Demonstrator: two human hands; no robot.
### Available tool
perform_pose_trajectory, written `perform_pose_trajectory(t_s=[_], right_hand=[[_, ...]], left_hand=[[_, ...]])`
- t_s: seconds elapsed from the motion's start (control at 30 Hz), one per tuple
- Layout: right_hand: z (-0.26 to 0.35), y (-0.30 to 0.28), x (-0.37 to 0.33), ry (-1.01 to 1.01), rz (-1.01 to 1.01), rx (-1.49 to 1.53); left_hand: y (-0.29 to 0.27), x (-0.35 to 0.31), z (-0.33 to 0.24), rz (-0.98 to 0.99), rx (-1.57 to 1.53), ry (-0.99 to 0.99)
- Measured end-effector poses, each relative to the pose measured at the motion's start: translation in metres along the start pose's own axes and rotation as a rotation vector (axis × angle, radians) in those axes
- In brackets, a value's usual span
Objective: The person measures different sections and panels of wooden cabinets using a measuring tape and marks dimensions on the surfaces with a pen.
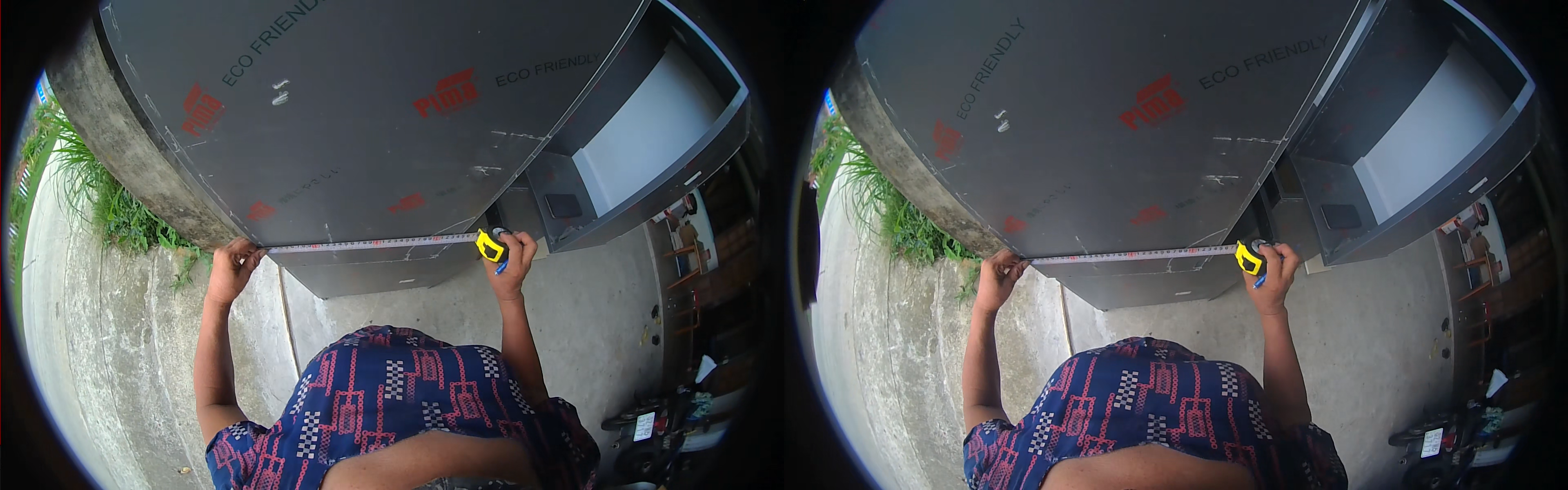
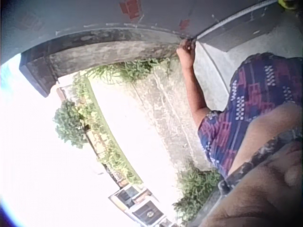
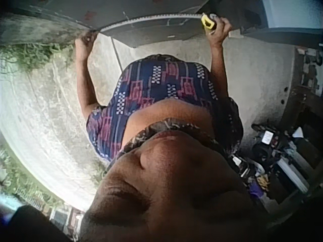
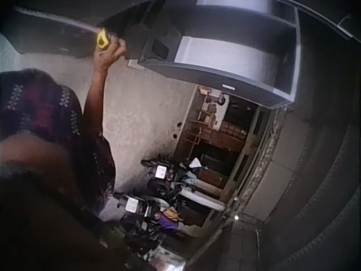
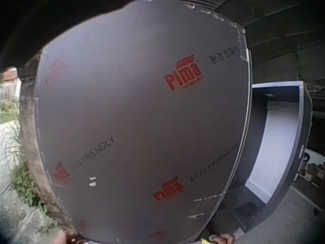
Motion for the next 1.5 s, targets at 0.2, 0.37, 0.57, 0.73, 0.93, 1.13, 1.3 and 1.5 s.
perform_pose_trajectory(t_s=[0.2,0.37,0.57,0.73,0.93,1.13,1.3,1.5], right_hand=[[0.010,0.006,0.002,0.008,0.026,0.048],[0.019,0.014,0.004,-0.020,0.032,0.061],[0.020,0.018,0.003,-0.008,0.046,0.064],[0.018,0.016,-0.005,0.034,0.048,0.049],[0.021,0.018,-0.004,0.019,0.084,0.042],[0.026,0.019,0.002,-0.001,0.081,0.056],[0.025,0.017,0.007,-0.012,0.085,0.048],[0.025,0.015,0.007,-0.028,0.071,0.046]], left_hand=[[-0.005,0.004,-0.010,0.038,-0.020,-0.014],[-0.005,0.006,-0.003,0.046,-0.051,-0.031],[-0.008,0.003,-0.001,0.032,-0.019,-0.028],[-0.011,0.008,-0.022,0.100,0.007,-0.006],[-0.008,0.004,-0.011,0.103,0.050,-0.030],[-0.007,0.001,-0.002,0.076,-0.010,-0.053],[-0.004,0.002,-0.003,0.102,-0.066,-0.073],[-0.002,0.002,-0.003,0.104,-0.081,-0.073]])
Point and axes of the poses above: each hand's wrist, its own x-axis towards the middle knuckle, its own y-axis out of the palm, z = x × y, the point moved 2 cm from there along x, towards the middle knuckle, and after that the axes turned 15 degrees about x, right-handed, at the moved point
